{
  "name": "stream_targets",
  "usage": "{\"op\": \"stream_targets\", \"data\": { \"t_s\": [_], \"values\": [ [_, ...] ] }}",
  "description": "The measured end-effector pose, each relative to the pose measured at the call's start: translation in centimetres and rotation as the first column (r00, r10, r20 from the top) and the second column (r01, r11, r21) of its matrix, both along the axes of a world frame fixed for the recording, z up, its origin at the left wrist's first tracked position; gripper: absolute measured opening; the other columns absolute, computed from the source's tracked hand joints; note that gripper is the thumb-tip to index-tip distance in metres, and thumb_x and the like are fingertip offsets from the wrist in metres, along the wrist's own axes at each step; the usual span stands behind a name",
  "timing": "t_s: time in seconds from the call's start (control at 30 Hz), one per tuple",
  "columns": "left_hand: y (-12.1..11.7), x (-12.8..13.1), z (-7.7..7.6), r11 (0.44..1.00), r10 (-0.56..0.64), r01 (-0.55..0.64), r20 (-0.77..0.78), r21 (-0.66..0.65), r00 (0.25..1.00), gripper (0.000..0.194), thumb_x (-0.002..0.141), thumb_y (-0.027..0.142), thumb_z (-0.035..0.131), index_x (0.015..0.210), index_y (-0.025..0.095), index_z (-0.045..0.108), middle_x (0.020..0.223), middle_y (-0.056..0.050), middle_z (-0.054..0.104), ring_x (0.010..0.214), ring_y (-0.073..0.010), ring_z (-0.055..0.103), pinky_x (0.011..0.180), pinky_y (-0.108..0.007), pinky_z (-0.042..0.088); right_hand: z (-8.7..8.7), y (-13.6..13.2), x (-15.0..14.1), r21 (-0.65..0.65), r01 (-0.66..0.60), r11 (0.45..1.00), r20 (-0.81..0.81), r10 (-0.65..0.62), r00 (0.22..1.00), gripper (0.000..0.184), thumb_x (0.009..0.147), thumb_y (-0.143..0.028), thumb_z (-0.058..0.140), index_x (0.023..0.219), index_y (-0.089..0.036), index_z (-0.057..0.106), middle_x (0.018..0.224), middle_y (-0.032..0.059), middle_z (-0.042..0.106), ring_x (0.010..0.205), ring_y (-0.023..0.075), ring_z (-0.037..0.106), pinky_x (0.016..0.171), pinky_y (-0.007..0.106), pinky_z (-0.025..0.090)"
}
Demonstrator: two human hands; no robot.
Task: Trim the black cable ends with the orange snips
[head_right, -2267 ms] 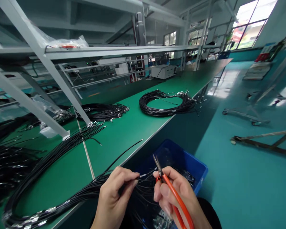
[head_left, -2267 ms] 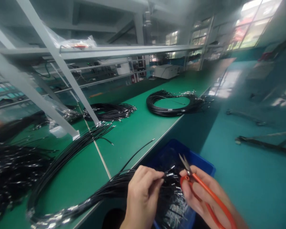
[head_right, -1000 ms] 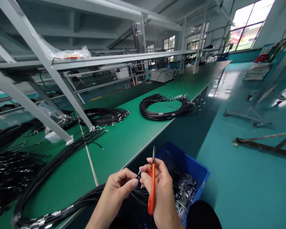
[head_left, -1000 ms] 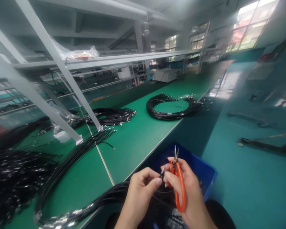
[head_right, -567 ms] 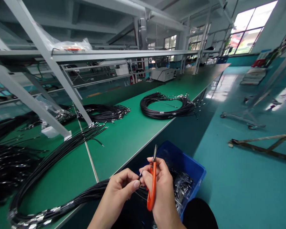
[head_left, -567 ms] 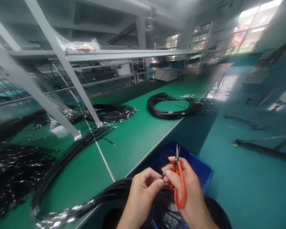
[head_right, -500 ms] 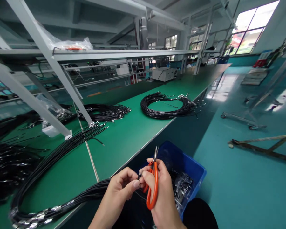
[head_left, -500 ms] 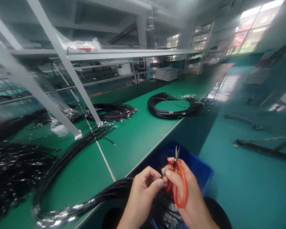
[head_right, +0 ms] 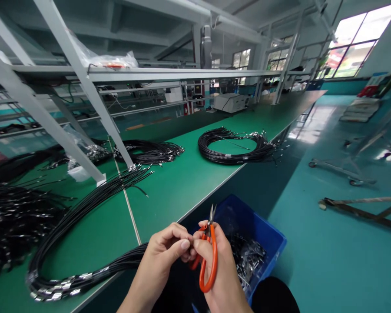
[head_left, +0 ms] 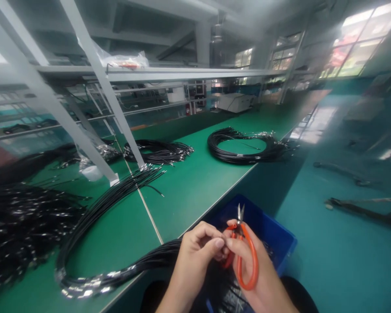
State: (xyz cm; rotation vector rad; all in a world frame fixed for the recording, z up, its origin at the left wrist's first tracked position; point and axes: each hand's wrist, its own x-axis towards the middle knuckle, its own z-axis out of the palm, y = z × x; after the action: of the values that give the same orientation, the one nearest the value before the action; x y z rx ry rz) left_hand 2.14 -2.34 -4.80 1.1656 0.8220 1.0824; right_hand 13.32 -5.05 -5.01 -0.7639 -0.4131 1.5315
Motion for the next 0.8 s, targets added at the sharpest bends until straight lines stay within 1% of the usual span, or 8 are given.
{"op": "stream_targets", "data": {
  "t_s": [0.1,0.23,0.43,0.53,0.6,0.67,0.73,0.8],
  "values": [
    [0.0,-0.1,0.1,0.997,-0.030,0.037,0.098,-0.068,0.995,0.009,0.078,0.018,0.063,0.071,0.011,0.063,0.063,-0.003,0.062,0.054,-0.0107,0.053,0.055,-0.023,0.042,-0.8,0.0,0.3,0.035,-0.022,0.999,-0.057,0.024,0.998,0.022,0.078,-0.010,0.057,0.096,-0.022,0.051,0.070,-0.0025,0.060,0.062,0.0137,0.057,0.056,0.025,0.042],
    [-0.5,0.3,0.4,0.989,0.058,-0.038,0.137,-0.146,0.989,0.011,0.078,0.019,0.061,0.070,0.012,0.059,0.059,-0.001,0.061,0.052,-0.0093,0.051,0.054,-0.021,0.040,-1.4,0.1,0.3,0.034,-0.038,0.999,-0.085,0.041,0.996,0.019,0.080,-0.011,0.055,0.096,-0.021,0.053,0.068,-0.0021,0.060,0.061,0.0144,0.056,0.056,0.026,0.042],
    [0.0,0.2,0.3,0.995,-0.013,0.024,0.121,-0.092,0.993,0.011,0.076,0.020,0.064,0.072,0.014,0.056,0.062,0.000,0.059,0.055,-0.0100,0.051,0.053,-0.020,0.038,-0.5,0.3,0.4,0.001,-0.038,0.999,-0.140,0.038,0.989,0.018,0.079,-0.008,0.056,0.092,-0.019,0.056,0.068,-0.0015,0.061,0.059,0.0118,0.054,0.056,0.023,0.043],
    [0.1,-0.3,0.1,0.997,0.049,-0.045,0.047,-0.067,0.998,0.011,0.079,0.022,0.059,0.071,0.015,0.055,0.063,0.001,0.055,0.055,-0.0107,0.049,0.056,-0.022,0.040,-0.4,0.5,0.4,-0.017,-0.033,0.999,-0.163,0.029,0.986,0.016,0.079,-0.008,0.058,0.090,-0.019,0.058,0.068,-0.0008,0.062,0.061,0.0112,0.055,0.060,0.023,0.045],
    [0.0,-0.6,0.4,0.980,0.197,-0.191,-0.112,0.060,0.974,0.009,0.079,0.021,0.058,0.072,0.017,0.056,0.064,0.001,0.053,0.057,-0.0125,0.049,0.058,-0.023,0.042,-0.6,0.5,0.3,-0.022,-0.020,1.000,-0.173,0.016,0.985,0.015,0.079,-0.008,0.060,0.088,-0.020,0.058,0.071,-0.0002,0.064,0.061,0.0110,0.056,0.060,0.022,0.046],
    [-0.4,-0.7,0.7,0.915,0.362,-0.284,-0.269,0.288,0.893,0.003,0.077,0.019,0.058,0.078,0.019,0.061,0.074,-0.002,0.056,0.064,-0.0152,0.052,0.062,-0.025,0.043,-0.8,0.6,0.3,-0.024,-0.018,1.000,-0.183,0.013,0.983,0.016,0.078,-0.008,0.062,0.088,-0.020,0.058,0.072,0.0000,0.064,0.061,0.0112,0.056,0.059,0.022,0.046],
    [-0.7,-0.7,1.1,0.838,0.449,-0.242,-0.367,0.489,0.814,0.013,0.077,0.016,0.056,0.083,0.021,0.067,0.087,-0.005,0.058,0.069,-0.0168,0.055,0.064,-0.025,0.043,-0.9,0.6,0.2,-0.030,-0.037,0.999,-0.204,0.030,0.979,0.016,0.078,-0.011,0.063,0.090,-0.020,0.059,0.072,0.0001,0.064,0.062,0.0121,0.057,0.059,0.022,0.047],
    [-0.8,-0.7,1.2,0.802,0.469,-0.171,-0.427,0.572,0.773,0.017,0.078,0.015,0.056,0.080,0.024,0.070,0.092,-0.007,0.060,0.071,-0.0173,0.057,0.064,-0.025,0.043,-0.8,0.6,0.1,-0.035,-0.056,0.998,-0.227,0.047,0.973,0.017,0.077,-0.012,0.064,0.091,-0.020,0.059,0.070,0.0000,0.064,0.063,0.0126,0.057,0.058,0.022,0.046]
  ]
}}
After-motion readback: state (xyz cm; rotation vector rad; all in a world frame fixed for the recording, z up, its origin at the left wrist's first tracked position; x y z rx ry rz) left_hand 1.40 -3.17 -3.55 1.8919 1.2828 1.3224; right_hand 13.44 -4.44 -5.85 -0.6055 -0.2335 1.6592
